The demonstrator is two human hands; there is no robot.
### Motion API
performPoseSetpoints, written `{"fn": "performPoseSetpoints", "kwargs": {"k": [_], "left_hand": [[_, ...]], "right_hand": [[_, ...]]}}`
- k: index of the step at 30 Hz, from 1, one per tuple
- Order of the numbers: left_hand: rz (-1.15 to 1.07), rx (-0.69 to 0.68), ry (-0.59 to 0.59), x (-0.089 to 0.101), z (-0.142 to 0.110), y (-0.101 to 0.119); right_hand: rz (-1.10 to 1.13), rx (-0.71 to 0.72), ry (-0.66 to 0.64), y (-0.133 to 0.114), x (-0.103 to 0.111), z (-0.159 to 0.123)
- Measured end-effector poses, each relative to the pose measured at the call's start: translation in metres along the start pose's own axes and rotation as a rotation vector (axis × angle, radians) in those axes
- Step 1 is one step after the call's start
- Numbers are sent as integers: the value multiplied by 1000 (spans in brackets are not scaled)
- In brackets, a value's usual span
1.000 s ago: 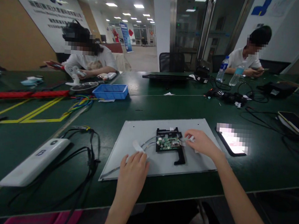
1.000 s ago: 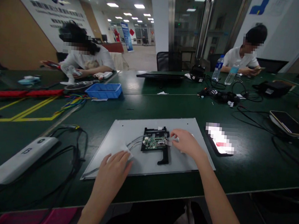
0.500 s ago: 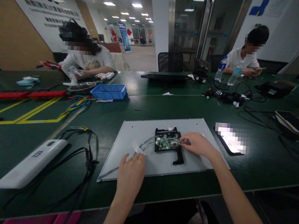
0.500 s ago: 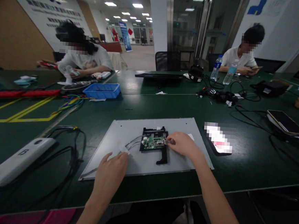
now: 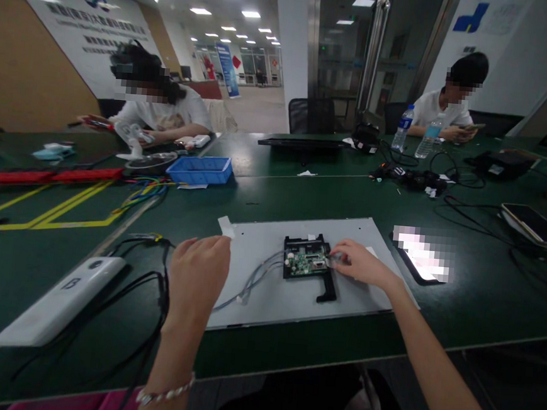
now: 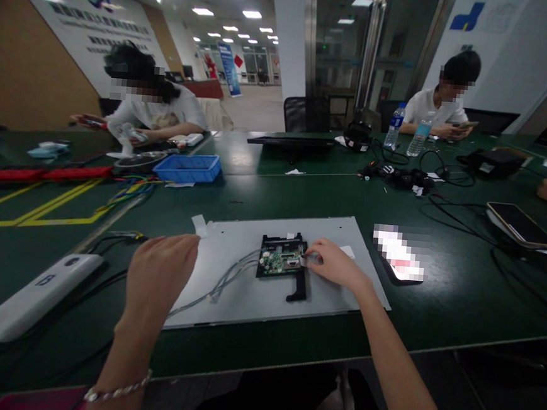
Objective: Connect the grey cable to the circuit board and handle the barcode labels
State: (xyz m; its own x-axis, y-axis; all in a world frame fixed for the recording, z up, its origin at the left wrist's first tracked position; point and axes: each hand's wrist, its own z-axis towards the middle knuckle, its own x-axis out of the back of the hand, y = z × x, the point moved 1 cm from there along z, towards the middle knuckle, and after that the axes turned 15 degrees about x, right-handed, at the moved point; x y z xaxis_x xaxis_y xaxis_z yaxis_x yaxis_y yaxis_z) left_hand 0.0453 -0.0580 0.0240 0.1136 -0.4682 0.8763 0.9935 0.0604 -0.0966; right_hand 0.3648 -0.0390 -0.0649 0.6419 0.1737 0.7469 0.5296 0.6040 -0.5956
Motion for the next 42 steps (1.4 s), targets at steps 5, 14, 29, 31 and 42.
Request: {"fn": "performPoseSetpoints", "kwargs": {"k": [5, 14, 29, 31, 42], "left_hand": [[54, -45, -152, -32, -14, 3], [-86, -170, -209, -29, 5, 49], [-89, -400, -338, -77, 50, 155], [-81, -388, -330, -77, 54, 154], [-93, -328, -322, -84, 80, 198]], "right_hand": [[8, -29, 28, -1, -4, 1], [81, -186, 120, 11, 3, 1], [-465, -538, 183, 28, 26, -15], [-461, -535, 164, 25, 26, -15], [-484, -551, 142, 17, 26, -11]]}}
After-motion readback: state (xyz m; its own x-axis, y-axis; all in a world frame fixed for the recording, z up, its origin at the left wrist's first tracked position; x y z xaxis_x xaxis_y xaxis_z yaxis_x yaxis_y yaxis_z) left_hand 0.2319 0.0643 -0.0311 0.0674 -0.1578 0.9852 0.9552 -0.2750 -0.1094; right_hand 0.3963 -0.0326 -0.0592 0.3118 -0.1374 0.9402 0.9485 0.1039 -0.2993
